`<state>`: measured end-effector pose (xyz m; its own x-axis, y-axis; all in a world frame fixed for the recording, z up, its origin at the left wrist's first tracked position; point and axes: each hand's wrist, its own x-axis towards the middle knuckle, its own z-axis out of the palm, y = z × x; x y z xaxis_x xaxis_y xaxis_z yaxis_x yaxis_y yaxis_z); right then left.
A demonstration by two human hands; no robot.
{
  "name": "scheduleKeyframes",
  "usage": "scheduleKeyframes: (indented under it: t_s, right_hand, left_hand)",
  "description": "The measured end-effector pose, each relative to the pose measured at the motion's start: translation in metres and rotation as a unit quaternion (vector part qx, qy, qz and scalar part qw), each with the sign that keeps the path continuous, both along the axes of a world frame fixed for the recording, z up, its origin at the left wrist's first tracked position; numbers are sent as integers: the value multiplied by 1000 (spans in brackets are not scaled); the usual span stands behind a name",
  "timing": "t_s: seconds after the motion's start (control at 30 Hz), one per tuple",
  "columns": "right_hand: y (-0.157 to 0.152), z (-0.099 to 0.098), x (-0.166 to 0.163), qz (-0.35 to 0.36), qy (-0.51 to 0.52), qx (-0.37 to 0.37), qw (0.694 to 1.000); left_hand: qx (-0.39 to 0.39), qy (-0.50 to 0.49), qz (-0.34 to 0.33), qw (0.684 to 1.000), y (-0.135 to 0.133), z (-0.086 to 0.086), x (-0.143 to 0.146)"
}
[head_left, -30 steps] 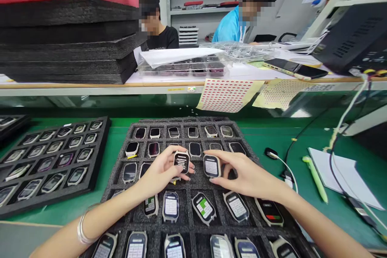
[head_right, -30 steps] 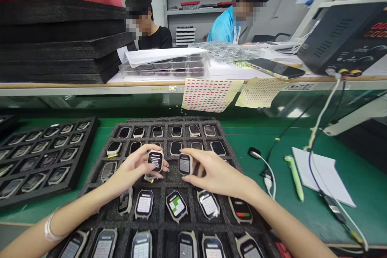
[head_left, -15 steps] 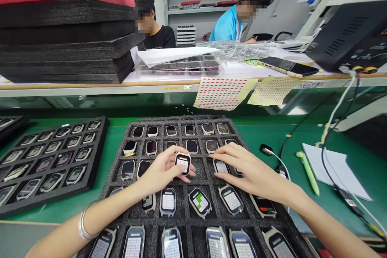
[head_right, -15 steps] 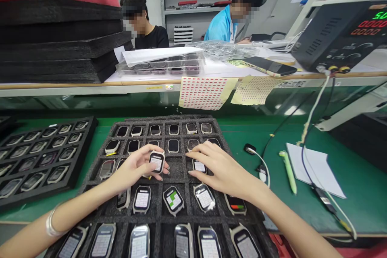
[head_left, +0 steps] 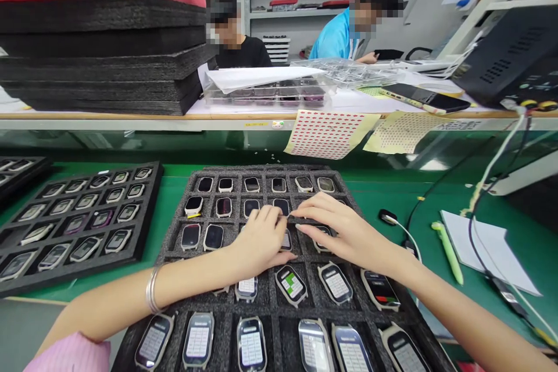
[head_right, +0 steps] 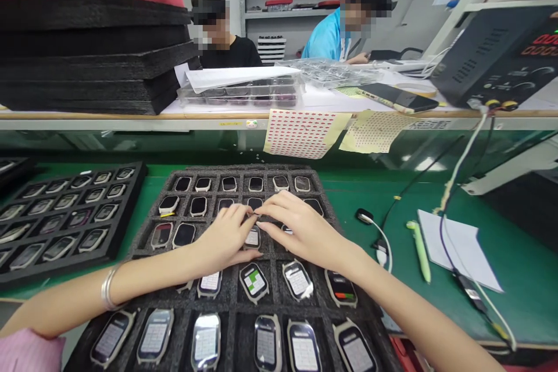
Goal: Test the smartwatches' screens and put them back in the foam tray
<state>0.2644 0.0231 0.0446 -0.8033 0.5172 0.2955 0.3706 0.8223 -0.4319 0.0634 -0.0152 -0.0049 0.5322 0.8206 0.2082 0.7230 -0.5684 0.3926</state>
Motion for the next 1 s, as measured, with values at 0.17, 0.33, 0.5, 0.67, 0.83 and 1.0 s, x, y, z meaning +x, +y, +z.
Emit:
scheduleKeyframes:
  t_s: [0.17,0.33,0.5,0.67,0.83,1.0]
  right_hand:
    - [3,-5,-33,99,-73,-24,992]
    - [2,-31,-76,58,-137,-14,989]
    - [-3,-42,-96,-25,-145,-22,989]
    - [-7,-33,-84,17,-70,-127,989]
    - [-8,-18,-72,65,131,-365,920]
    - [-6,-7,-74,21,287,-563,774]
  left_hand:
    - [24,208,87,974,-20,32,-44]
    - [-4,327,207,922,-33,22,-76]
    - [-30,243,240,939,-33,7,-83]
    - [-137,12,189,972,-29,8,-97]
    - [-213,-371,148,892,-21,18,-91]
    - [-306,-611,125,719,-11,37,-70]
